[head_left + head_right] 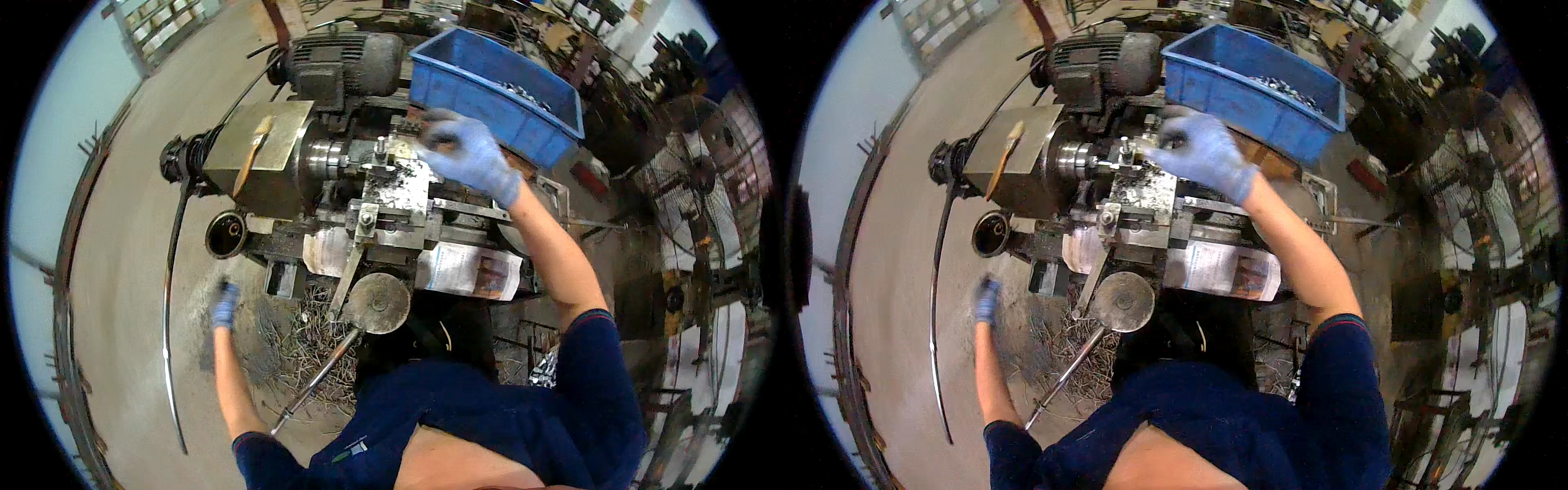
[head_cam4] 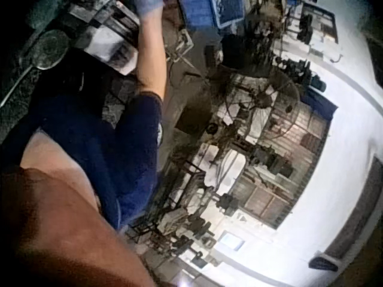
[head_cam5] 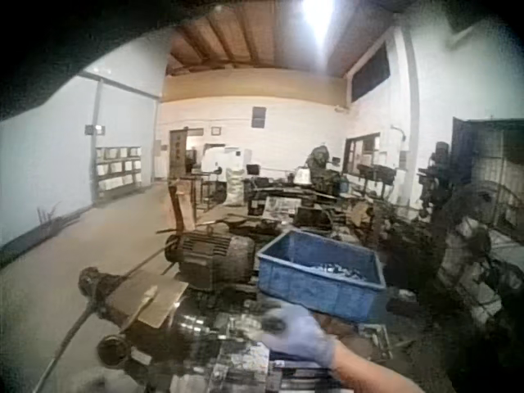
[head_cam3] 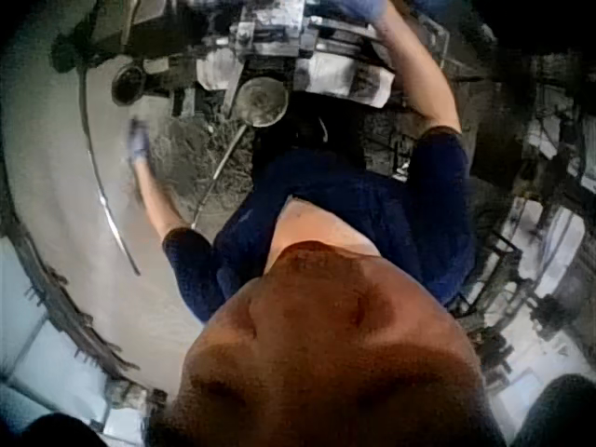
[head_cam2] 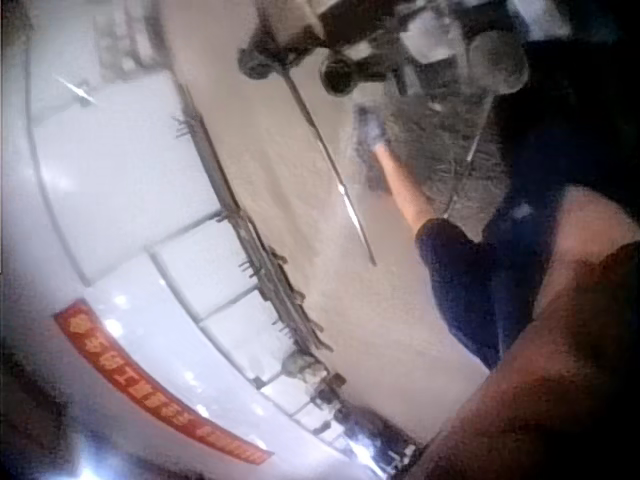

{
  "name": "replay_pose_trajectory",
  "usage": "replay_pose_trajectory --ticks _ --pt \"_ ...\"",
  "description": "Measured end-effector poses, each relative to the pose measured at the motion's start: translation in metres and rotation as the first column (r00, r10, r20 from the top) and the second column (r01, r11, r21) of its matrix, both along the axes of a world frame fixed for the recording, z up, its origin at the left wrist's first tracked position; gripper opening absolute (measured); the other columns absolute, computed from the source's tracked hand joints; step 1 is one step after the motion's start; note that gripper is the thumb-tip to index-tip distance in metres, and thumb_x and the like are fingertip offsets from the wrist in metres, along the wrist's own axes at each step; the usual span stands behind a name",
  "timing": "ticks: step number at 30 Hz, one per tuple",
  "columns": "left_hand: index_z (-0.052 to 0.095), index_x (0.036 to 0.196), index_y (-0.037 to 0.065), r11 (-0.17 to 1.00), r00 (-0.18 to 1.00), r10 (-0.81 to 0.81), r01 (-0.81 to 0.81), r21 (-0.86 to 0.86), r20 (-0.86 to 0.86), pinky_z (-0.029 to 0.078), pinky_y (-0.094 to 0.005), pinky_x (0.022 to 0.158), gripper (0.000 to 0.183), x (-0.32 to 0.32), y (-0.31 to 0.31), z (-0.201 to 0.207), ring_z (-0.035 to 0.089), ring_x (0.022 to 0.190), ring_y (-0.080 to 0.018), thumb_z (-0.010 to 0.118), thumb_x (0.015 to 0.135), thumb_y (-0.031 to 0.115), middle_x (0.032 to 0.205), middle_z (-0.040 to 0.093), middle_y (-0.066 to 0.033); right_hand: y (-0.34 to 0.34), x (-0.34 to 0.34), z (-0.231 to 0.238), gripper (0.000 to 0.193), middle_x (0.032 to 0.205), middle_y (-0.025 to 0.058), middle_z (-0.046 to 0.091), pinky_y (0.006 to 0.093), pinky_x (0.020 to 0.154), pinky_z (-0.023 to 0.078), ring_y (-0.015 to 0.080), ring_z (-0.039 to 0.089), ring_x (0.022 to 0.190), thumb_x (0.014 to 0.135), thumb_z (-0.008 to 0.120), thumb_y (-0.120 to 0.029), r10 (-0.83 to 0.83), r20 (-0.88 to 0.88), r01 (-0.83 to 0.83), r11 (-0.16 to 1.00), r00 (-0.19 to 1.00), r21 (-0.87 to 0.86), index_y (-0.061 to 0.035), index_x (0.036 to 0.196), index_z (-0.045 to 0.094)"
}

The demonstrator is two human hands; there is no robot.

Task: The person operates a manual lathe by inserting small metal cylinders into the chuck, engaging the cutting tool using a hand lever, and then placing the machined parts into a blue bin.

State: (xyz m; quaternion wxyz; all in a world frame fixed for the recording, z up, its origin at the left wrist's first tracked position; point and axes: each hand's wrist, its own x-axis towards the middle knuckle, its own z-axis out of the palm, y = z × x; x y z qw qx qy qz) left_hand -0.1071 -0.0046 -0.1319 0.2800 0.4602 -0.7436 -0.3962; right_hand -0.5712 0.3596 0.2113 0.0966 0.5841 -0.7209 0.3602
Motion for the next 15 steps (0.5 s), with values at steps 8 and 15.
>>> replay_pose_trajectory --ticks 8,15 --pt "0.065 0.096 0.017 0.73 0.367 -0.22 0.677 -0.097 0.904 0.049 -0.0462 0.073 0.026 -0.147 0.048 0.034 0.062 0.088 -0.0349 0.053 0.08 0.033 0.092 0.066 -0.0143 0.22 -0.071 -0.066 0.034 0.089 0.0163 0.066 0.0328 0.072 0.05 0.0251 0.065 0.079 0.073 0.073 -0.031 -0.59 0.069 0.532 0.766 0.804 0.361 0.002 0.082 0.067" --pt "0.067 0.097 0.013 0.853 0.559 -0.278 0.518 -0.068 0.781 0.05 -0.0401 0.075 0.024 -0.116 0.046 0.054 0.063 0.086 -0.032 0.06 0.078 0.027 0.092 0.066 -0.0136 0.356 -0.156 -0.129 0.062 0.118 0.0166 0.057 0.0355 0.089 0.045 0.0307 0.058 0.104 0.073 0.066 -0.044 -0.654 -0.391 0.755 0.479 0.648 0.448 -0.0046 0.12 0.054"
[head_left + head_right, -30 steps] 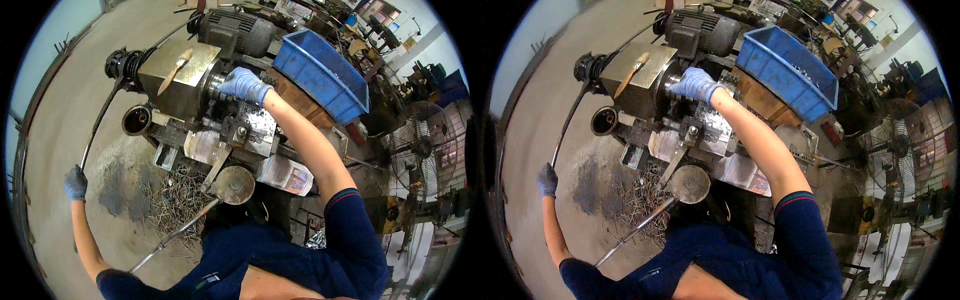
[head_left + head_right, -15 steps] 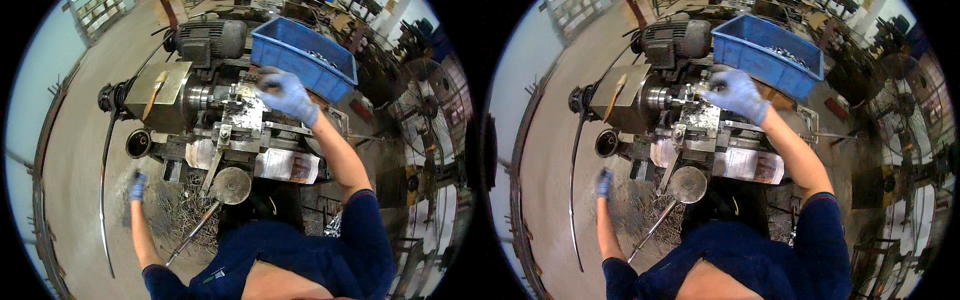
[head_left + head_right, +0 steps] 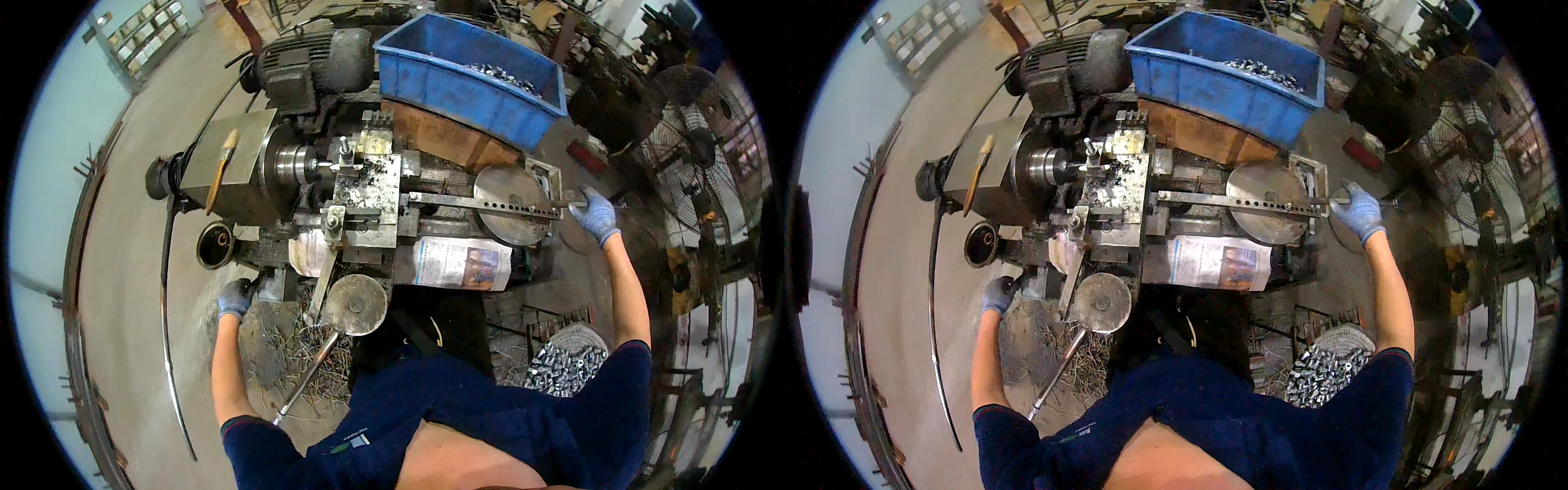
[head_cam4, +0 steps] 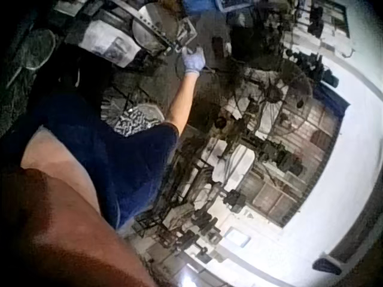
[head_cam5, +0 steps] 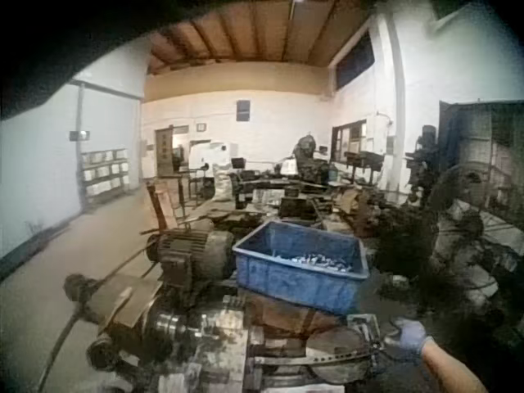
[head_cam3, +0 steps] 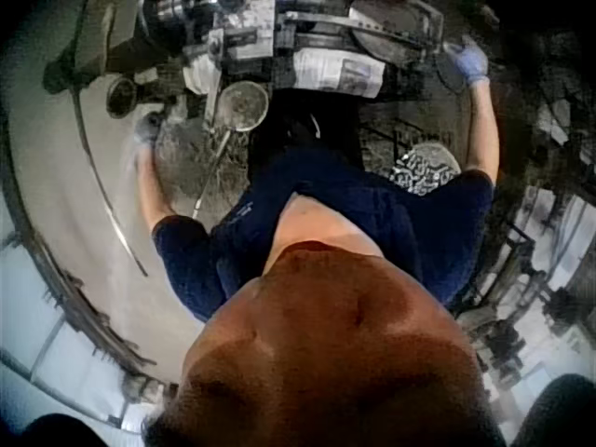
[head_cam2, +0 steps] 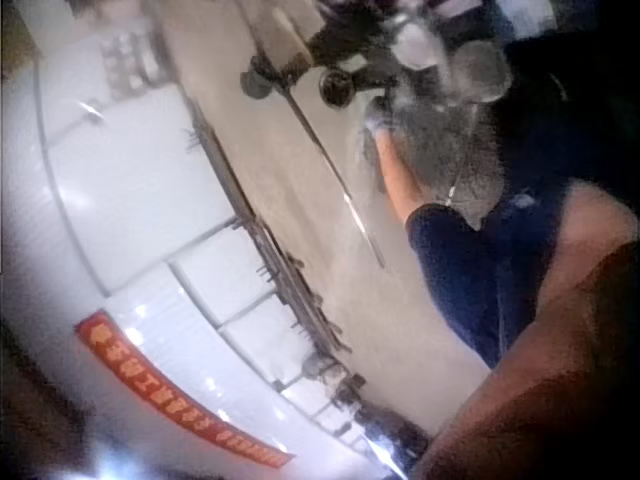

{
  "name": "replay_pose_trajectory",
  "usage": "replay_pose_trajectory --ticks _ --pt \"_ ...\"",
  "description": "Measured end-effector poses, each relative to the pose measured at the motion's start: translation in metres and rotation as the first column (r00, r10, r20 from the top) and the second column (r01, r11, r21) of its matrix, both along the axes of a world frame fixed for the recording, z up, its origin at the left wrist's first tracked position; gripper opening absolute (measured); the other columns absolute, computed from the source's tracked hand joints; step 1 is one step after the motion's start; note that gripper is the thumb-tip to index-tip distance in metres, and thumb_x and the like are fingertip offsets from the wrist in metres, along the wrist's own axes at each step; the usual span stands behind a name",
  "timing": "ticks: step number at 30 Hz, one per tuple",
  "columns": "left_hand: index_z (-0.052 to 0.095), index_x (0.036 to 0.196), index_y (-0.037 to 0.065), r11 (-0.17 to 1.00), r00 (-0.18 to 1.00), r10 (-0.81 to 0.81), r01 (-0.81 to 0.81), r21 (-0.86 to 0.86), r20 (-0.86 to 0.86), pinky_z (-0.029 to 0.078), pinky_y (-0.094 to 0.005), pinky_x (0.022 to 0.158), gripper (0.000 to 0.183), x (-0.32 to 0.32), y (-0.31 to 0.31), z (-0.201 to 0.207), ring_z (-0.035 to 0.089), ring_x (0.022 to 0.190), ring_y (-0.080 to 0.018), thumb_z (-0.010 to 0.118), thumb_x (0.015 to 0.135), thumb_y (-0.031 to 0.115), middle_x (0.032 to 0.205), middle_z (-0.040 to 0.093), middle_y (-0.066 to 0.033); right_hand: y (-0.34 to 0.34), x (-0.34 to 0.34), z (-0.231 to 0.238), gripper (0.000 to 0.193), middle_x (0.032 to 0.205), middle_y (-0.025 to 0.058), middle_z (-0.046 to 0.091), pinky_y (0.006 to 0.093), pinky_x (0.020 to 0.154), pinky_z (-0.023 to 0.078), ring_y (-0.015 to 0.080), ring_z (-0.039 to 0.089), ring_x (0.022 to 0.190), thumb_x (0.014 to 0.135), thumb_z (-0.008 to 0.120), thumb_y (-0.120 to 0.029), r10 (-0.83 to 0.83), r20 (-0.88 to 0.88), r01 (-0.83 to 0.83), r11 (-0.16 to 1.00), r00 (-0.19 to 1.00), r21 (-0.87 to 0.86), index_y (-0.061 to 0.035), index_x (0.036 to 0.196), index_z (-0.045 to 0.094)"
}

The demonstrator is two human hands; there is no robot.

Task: The person operates a manual lathe by inserting small metal cylinders into the chuck, engaging the cutting tool using a hand lever, and then placing the machined parts into a blue bin.

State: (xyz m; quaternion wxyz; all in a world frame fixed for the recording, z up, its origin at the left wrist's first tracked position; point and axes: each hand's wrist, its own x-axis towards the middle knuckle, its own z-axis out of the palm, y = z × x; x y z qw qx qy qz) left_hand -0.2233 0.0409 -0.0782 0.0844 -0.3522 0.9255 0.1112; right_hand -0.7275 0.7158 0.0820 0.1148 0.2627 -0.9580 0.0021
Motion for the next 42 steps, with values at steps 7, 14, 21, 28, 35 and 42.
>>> replay_pose_trajectory --ticks 7,14,21,28,35,42 --pt "0.064 0.106 0.006 0.979 0.979 0.029 0.013 0.203 -0.204 0.05 -0.0359 0.079 0.034 0.045 0.076 0.092 0.065 0.087 -0.0278 0.064 0.079 0.027 0.094 0.067 -0.0162 0.034 -0.044 -0.033 0.075 0.138 0.0087 0.042 0.044 0.103 0.031 0.0295 0.036 0.129 0.073 0.065 -0.046 -0.43 0.182 0.305 0.827 0.884 0.473 -0.0103 0.134 0.04" --pt "0.062 0.109 0.008 0.834 0.969 -0.206 0.245 0.495 -0.134 0.049 -0.0366 0.077 0.04 0.024 0.196 0.163 0.065 0.083 -0.0272 0.062 0.083 0.038 0.087 0.067 -0.0157 0.068 -0.02 -0.059 0.045 0.103 0.0145 0.062 0.0417 0.094 0.039 0.0321 0.054 0.103 0.071 0.067 -0.043 -0.433 0.099 0.401 0.884 0.896 0.242 -0.0089 0.1 0.062" --pt "0.062 0.092 0.004 0.836 0.978 -0.193 0.207 0.509 -0.081 0.046 -0.0437 0.064 0.028 0.022 0.226 0.09 0.06 0.072 -0.0388 0.065 0.078 0.028 0.074 0.06 -0.0221 0.079 0.095 -0.08 0.041 0.081 0.0157 0.065 0.0436 0.069 0.049 0.034 0.062 0.076 0.071 0.065 -0.05 -0.491 0.093 0.491 0.871 0.866 0.02 -0.0109 0.083 0.067" --pt "0.062 0.094 0.003 0.812 0.964 -0.224 0.265 0.519 -0.142 0.046 -0.0437 0.067 0.026 0.01 0.23 0.103 0.059 0.077 -0.0401 0.064 0.077 0.022 0.08 0.061 -0.0238 0.064 0.151 -0.069 0.048 0.083 0.0141 0.066 0.0417 0.073 0.049 0.0327 0.063 0.081 0.073 0.057 -0.06 -0.63 0.178 0.626 0.775 0.756 0.082 -0.0153 0.086 0.067" --pt "0.062 0.101 0.005 0.837 0.97 -0.237 0.232 0.495 -0.054 0.047 -0.042 0.071 0.028 0.012 0.226 0.098 0.06 0.081 -0.0389 0.063 0.079 0.023 0.087 0.062 -0.0231 0.06 0.16 -0.064 0.049 0.091 0.0145 0.066 0.0441 0.076 0.048 0.0341 0.062 0.087 0.074 0.058 -0.059 -0.636 0.263 0.644 0.762 0.726 0.068 -0.014 0.093 0.065" --pt "0.062 0.11 0.009 0.839 0.964 -0.266 0.232 0.492 0.0 0.048 -0.0351 0.076 0.029 0.009 0.231 0.112 0.064 0.086 -0.0285 0.059 0.083 0.019 0.094 0.066 -0.0161 0.073 0.124 -0.087 0.04 0.088 0.0099 0.066 0.0375 0.067 0.051 0.0282 0.064 0.078 0.07 0.067 -0.05 -0.542 0.012 0.542 0.84 0.84 0.014 -0.0165 0.092 0.066"
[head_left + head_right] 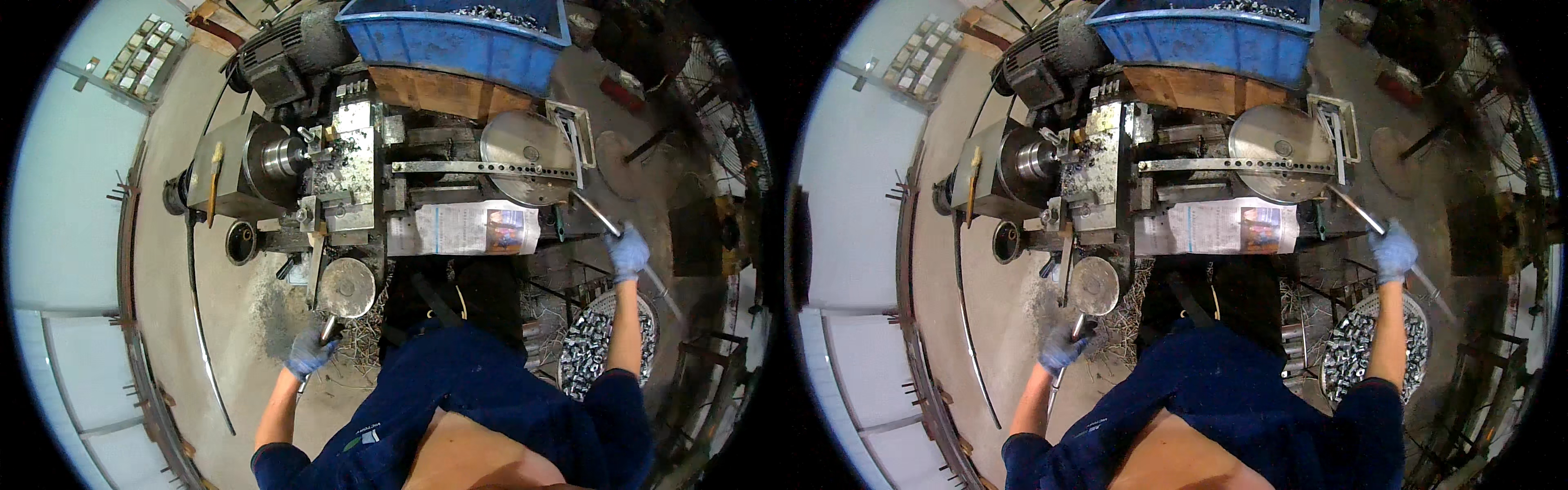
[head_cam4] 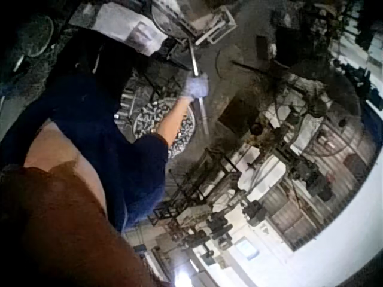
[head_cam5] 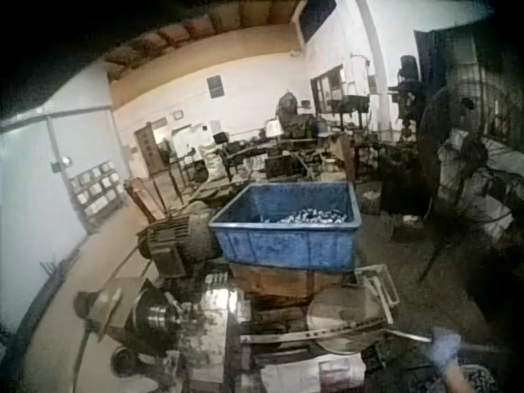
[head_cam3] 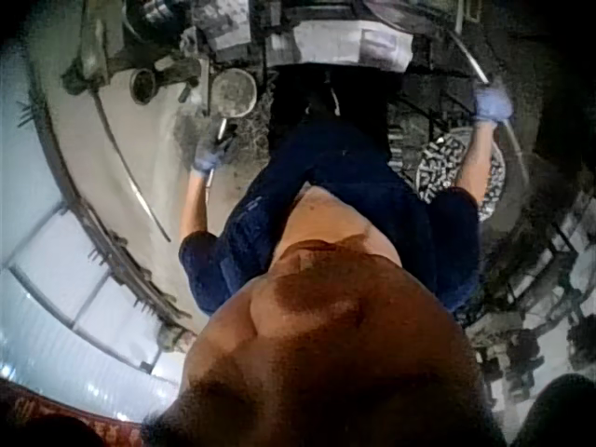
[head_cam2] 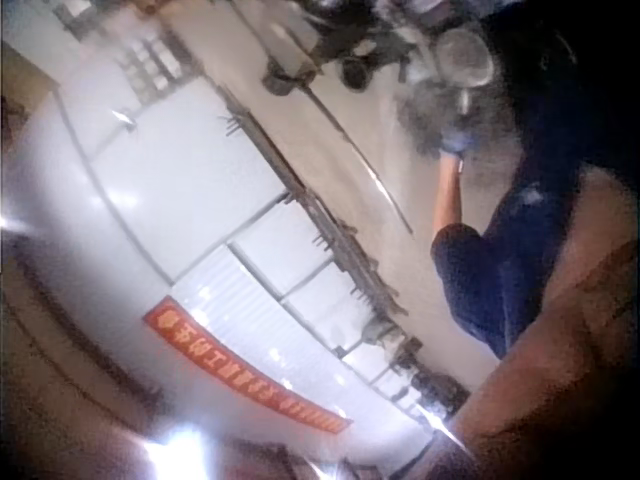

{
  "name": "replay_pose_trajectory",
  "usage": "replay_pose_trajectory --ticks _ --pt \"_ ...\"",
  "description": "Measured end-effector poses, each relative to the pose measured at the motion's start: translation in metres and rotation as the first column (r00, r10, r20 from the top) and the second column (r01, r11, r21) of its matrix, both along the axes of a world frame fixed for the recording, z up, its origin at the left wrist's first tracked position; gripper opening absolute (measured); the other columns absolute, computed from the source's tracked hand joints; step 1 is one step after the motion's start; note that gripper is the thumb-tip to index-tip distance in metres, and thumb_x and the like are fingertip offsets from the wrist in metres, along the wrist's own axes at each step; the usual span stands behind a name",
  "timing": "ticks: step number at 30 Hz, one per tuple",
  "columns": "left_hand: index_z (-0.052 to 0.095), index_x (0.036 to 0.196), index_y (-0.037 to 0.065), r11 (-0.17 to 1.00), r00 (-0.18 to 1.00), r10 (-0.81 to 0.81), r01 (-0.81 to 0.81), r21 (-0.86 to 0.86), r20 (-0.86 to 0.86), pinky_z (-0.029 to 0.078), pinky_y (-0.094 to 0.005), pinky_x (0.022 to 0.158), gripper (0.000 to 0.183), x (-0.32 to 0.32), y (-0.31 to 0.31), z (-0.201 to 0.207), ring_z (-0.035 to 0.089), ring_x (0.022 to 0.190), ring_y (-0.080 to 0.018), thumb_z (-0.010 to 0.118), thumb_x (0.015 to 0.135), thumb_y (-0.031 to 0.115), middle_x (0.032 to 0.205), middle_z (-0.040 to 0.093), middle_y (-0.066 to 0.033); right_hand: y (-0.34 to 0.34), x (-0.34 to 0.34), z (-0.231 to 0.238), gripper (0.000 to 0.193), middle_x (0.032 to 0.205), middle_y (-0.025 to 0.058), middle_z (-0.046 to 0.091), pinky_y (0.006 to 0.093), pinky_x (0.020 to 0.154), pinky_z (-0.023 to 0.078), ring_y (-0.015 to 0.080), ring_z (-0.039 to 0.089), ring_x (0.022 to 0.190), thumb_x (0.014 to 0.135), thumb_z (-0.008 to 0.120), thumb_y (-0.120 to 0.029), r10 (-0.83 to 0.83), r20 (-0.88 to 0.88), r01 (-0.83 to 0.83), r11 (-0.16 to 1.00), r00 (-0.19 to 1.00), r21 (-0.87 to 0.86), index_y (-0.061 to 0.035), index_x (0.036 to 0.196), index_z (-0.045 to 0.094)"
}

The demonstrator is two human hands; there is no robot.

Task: The person operates a manual lathe by inserting small metal cylinders into the chuck, engaging the cutting tool using a hand lever, and then placing the machined parts into a blue bin.

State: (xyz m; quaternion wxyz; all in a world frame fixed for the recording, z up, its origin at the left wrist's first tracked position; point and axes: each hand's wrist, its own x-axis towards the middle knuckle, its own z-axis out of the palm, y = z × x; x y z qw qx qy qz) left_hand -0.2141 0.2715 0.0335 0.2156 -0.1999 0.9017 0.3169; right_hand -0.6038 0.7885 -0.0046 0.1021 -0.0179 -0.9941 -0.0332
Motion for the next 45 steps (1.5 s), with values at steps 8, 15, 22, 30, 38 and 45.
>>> replay_pose_trajectory --ticks 8,15,22,30,38,45 --pt "0.064 0.081 0.002 0.999 0.996 0.039 -0.041 -0.022 -0.079 0.044 -0.0463 0.059 0.031 0.014 -0.01 -0.037 0.056 0.07 -0.0416 0.065 0.077 0.033 0.073 0.058 -0.0257 -0.045 -0.151 0.026 0.063 0.135 0.0128 0.043 0.0499 0.106 0.021 0.0327 0.034 0.128 0.081 0.055 -0.048 -0.074 -0.008 0.074 0.994 0.997 0.079 -0.0095 0.129 0.047" --pt "0.061 0.104 0.0 0.786 0.929 0.369 -0.289 0.547 -0.039 0.049 -0.0348 0.072 0.042 0.004 -0.029 0.003 0.061 0.08 -0.0205 0.064 0.083 0.037 0.09 0.064 -0.0123 -0.074 -0.121 -0.002 0.074 0.141 0.0116 0.037 0.0458 0.109 0.021 0.0301 0.028 0.132 0.079 0.054 -0.053 0.235 -0.13 -0.198 0.948 0.963 0.25 -0.0049 0.133 0.04" --pt "0.057 0.115 -0.002 0.886 0.919 0.311 -0.373 -0.275 -0.243 0.046 -0.0385 0.085 0.056 0.001 -0.183 -0.094 0.059 0.102 -0.03 0.055 0.084 0.044 0.108 0.062 -0.0207 -0.056 -0.001 -0.035 0.077 0.131 0.0187 0.048 0.0426 0.108 0.023 0.0329 0.038 0.127 0.074 0.058 -0.06 0.077 0.088 -0.07 0.994 0.993 -0.083 -0.0007 0.123 0.051" --pt "0.062 0.1 0.004 0.805 0.979 0.191 -0.114 -0.582 0.071 0.048 -0.0447 0.08 0.05 -0.065 -0.216 -0.151 0.061 0.091 -0.0375 0.047 0.085 0.049 0.098 0.064 -0.0199 -0.05 0.044 -0.039 0.042 0.093 0.0147 0.067 0.0343 0.084 0.047 0.0281 0.064 0.085 0.073 0.07 -0.041 0.035 0.14 0.021 0.926 0.99 -0.377 -0.0048 0.094 0.068" --pt "0.059 0.104 0.005 0.84 0.961 0.271 -0.212 -0.499 0.048 0.047 -0.0452 0.08 0.049 -0.055 -0.213 -0.181 0.059 0.096 -0.0375 0.046 0.086 0.048 0.101 0.064 -0.0184 -0.059 0.042 0.006 0.041 0.084 0.0155 0.067 0.0348 0.075 0.049 0.0298 0.065 0.079 0.073 0.071 -0.04 0.121 0.085 -0.054 0.832 0.989 -0.552 -0.0011 0.087 0.068" --pt "0.058 0.106 0.005 0.813 0.946 0.324 -0.291 -0.505 -0.024 0.046 -0.0465 0.082 0.041 -0.016 -0.214 -0.176 0.057 0.096 -0.0414 0.049 0.085 0.039 0.101 0.062 -0.0211 -0.185 0.009 0.125 0.038 0.085 0.0154 0.067 0.0344 0.071 0.05 0.0282 0.065 0.078 0.075 0.071 -0.037 0.518 -0.205 -0.506 0.547 0.831 -0.667 -0.0028 0.09 0.068"
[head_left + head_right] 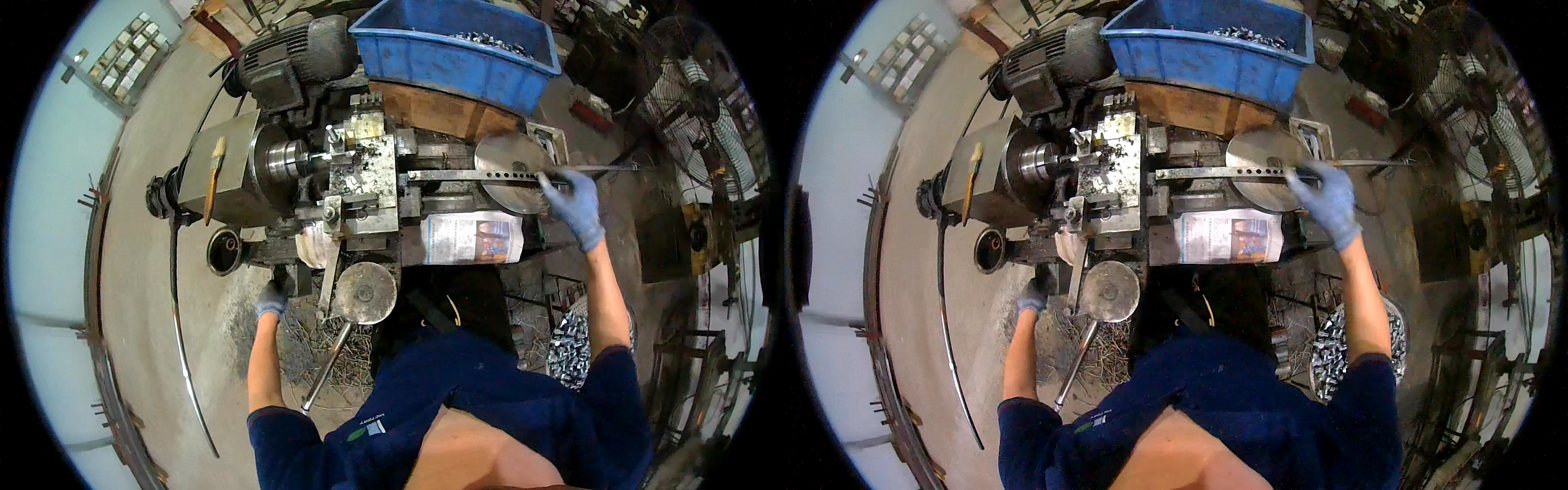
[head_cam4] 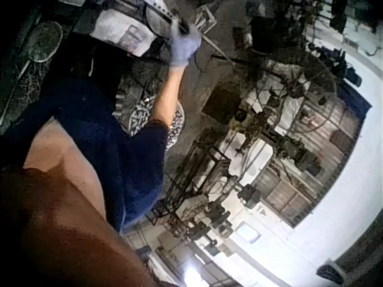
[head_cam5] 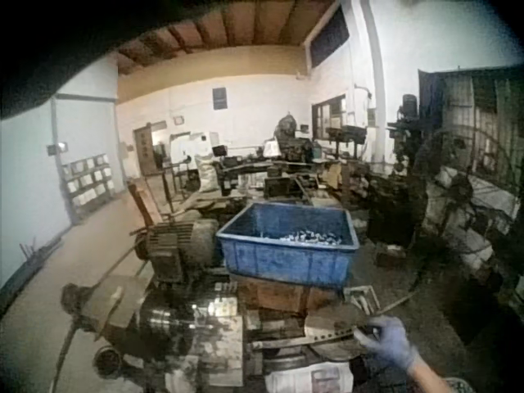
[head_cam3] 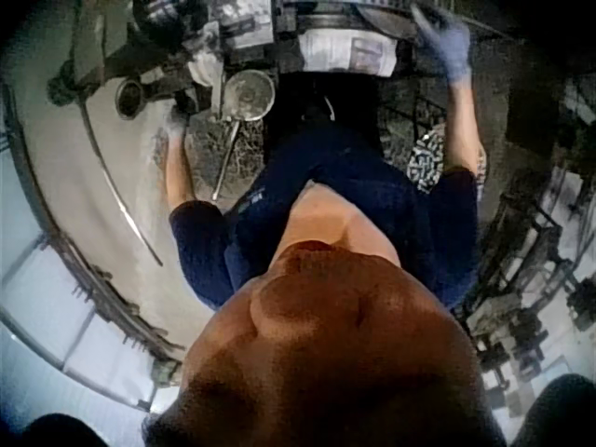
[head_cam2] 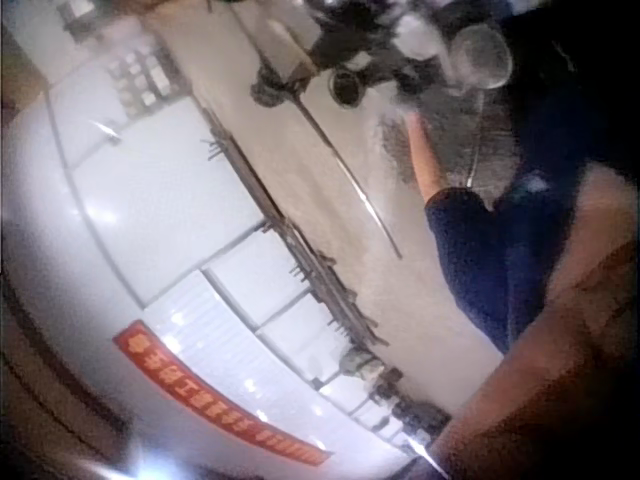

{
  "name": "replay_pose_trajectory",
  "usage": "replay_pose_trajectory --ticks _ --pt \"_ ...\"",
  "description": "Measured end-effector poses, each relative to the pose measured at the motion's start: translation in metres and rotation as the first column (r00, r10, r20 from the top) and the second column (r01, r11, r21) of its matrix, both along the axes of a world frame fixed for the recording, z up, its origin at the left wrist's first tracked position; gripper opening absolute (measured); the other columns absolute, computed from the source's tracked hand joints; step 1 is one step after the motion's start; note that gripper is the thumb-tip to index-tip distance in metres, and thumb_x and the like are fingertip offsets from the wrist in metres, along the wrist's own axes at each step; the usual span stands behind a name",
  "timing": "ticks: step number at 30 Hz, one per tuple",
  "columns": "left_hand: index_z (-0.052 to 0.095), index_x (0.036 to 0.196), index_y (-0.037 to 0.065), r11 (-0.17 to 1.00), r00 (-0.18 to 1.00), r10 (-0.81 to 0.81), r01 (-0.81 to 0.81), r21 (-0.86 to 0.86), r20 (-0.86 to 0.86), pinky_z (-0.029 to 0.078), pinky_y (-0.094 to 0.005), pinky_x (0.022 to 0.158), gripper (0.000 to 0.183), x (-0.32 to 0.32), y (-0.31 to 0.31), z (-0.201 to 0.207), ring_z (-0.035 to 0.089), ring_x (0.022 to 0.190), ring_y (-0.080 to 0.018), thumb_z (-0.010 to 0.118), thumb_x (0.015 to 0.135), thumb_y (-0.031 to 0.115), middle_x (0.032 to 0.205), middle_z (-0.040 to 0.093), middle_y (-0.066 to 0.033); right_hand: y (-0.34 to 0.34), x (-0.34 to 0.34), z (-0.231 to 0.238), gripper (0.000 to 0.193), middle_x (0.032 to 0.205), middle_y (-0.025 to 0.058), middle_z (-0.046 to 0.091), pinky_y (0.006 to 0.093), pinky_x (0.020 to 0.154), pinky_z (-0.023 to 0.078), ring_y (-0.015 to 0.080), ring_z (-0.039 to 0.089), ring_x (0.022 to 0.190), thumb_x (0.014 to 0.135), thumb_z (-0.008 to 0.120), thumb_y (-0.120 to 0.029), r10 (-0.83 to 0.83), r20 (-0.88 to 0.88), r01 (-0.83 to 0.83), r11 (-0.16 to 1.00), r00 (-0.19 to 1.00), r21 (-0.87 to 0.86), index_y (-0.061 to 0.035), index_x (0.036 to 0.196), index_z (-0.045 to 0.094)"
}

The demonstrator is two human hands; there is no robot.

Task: The person operates a manual lathe by inserting small metal cylinders into the chuck, engaging the cutting tool using a hand lever, and then placing the machined parts into a blue bin.

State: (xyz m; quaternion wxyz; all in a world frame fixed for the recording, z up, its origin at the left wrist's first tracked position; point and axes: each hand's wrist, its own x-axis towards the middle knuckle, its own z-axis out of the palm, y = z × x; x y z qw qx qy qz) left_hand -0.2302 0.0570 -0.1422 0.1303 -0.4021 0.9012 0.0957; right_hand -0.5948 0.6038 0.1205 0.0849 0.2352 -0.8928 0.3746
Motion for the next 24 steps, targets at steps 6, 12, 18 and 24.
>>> replay_pose_trajectory --ticks 6,12,18,24 --pt "0.061 0.109 0.004 0.857 0.835 0.364 -0.126 0.499 -0.413 0.05 -0.0293 0.057 0.033 0.053 -0.031 0.095 0.062 0.072 -0.014 0.06 0.086 0.028 0.086 0.065 -0.0101 -0.189 0.022 0.054 0.051 0.091 0.0155 0.066 0.0385 0.084 0.045 0.0285 0.061 0.09 0.076 0.061 -0.052 0.568 -0.266 -0.529 0.823 0.779 0.209 -0.0049 0.093 0.068" --pt "0.063 0.105 0.006 0.874 0.822 -0.004 -0.274 -0.401 -0.57 0.05 -0.0359 0.068 0.039 0.176 -0.097 0.207 0.063 0.074 -0.0212 0.052 0.089 0.039 0.083 0.066 -0.0101 -0.335 0.045 0.048 0.049 0.097 0.0139 0.063 0.0478 0.096 0.034 0.0283 0.057 0.094 0.072 0.061 -0.05 0.84 -0.039 -0.421 0.311 0.542 0.852 -0.0071 0.095 0.068" --pt "0.062 0.082 0.008 0.806 0.85 0.368 -0.494 -0.326 -0.377 0.047 -0.0435 0.066 0.047 0.139 0.003 0.184 0.062 0.076 -0.0363 0.058 0.077 0.055 0.079 0.064 -0.0168 -0.36 0.044 0.033 0.045 0.088 0.0132 0.066 0.0457 0.091 0.036 0.0288 0.06 0.089 0.072 0.062 -0.05 0.816 0.048 -0.385 0.218 0.576 0.897 -0.0091 0.091 0.07" --pt "0.06 0.081 0.006 0.819 0.888 0.166 -0.366 -0.442 -0.429 0.048 -0.0404 0.058 0.035 0.136 0.05 0.185 0.062 0.064 -0.0306 0.066 0.077 0.04 0.068 0.062 -0.0148 -0.353 0.061 0.041 0.045 0.089 0.0128 0.066 0.0502 0.098 0.03 0.0292 0.059 0.094 0.074 0.057 -0.048 0.831 0.0 -0.416 0.279 0.556 0.866 -0.0103 0.095 0.069"
